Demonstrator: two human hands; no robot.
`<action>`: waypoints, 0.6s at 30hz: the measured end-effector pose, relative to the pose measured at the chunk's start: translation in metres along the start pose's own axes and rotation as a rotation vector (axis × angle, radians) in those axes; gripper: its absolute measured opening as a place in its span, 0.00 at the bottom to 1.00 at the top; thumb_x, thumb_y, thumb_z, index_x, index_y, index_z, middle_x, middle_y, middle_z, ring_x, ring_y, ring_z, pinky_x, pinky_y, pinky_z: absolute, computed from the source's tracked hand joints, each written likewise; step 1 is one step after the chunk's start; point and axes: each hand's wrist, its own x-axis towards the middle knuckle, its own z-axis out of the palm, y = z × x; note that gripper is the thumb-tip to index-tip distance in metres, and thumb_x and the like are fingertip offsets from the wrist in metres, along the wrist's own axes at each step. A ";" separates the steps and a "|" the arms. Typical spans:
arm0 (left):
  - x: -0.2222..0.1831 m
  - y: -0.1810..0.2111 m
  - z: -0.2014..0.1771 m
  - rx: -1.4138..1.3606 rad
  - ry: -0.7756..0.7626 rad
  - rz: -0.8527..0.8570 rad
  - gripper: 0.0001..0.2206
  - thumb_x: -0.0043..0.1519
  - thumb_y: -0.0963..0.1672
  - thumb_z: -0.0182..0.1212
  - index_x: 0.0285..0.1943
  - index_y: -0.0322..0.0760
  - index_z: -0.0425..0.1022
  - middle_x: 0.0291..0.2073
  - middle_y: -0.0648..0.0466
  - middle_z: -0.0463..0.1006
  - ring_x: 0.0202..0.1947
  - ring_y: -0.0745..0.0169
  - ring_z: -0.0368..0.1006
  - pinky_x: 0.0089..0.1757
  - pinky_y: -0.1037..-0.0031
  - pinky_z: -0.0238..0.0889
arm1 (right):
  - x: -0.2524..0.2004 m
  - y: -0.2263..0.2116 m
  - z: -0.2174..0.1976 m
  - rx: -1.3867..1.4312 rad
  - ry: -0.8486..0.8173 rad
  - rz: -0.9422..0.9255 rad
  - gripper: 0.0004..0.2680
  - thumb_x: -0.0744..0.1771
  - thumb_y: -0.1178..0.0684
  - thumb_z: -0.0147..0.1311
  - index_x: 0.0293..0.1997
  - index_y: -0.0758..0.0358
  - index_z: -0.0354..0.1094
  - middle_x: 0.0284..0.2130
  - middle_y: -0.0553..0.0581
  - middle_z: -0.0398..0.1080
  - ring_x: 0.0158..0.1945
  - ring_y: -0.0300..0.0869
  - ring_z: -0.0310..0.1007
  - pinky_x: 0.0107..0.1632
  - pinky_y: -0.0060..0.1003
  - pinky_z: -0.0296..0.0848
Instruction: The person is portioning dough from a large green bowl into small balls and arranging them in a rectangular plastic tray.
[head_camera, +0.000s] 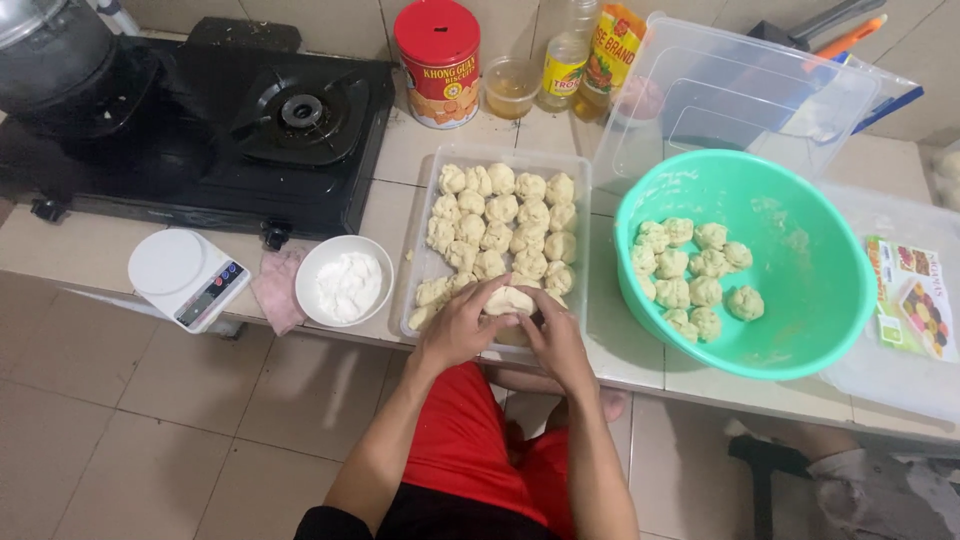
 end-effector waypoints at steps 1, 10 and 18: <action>0.000 -0.005 0.002 0.001 -0.002 0.002 0.23 0.64 0.47 0.63 0.67 0.36 0.68 0.53 0.38 0.78 0.56 0.38 0.73 0.56 0.54 0.66 | 0.002 0.006 0.002 0.001 0.003 0.001 0.15 0.67 0.59 0.55 0.62 0.58 0.70 0.32 0.65 0.78 0.43 0.60 0.80 0.50 0.51 0.75; -0.001 -0.039 0.013 -0.003 0.026 -0.033 0.13 0.67 0.44 0.58 0.59 0.35 0.75 0.46 0.42 0.82 0.50 0.40 0.77 0.51 0.56 0.70 | -0.003 -0.021 -0.006 0.131 -0.007 0.033 0.22 0.66 0.52 0.62 0.67 0.61 0.63 0.30 0.68 0.76 0.36 0.56 0.78 0.45 0.51 0.73; -0.001 -0.024 0.006 0.001 -0.018 -0.028 0.12 0.67 0.42 0.58 0.57 0.36 0.77 0.43 0.40 0.83 0.46 0.39 0.79 0.47 0.55 0.72 | 0.005 0.012 0.003 0.058 0.023 -0.018 0.07 0.67 0.50 0.58 0.43 0.61 0.77 0.24 0.64 0.75 0.36 0.58 0.79 0.44 0.47 0.75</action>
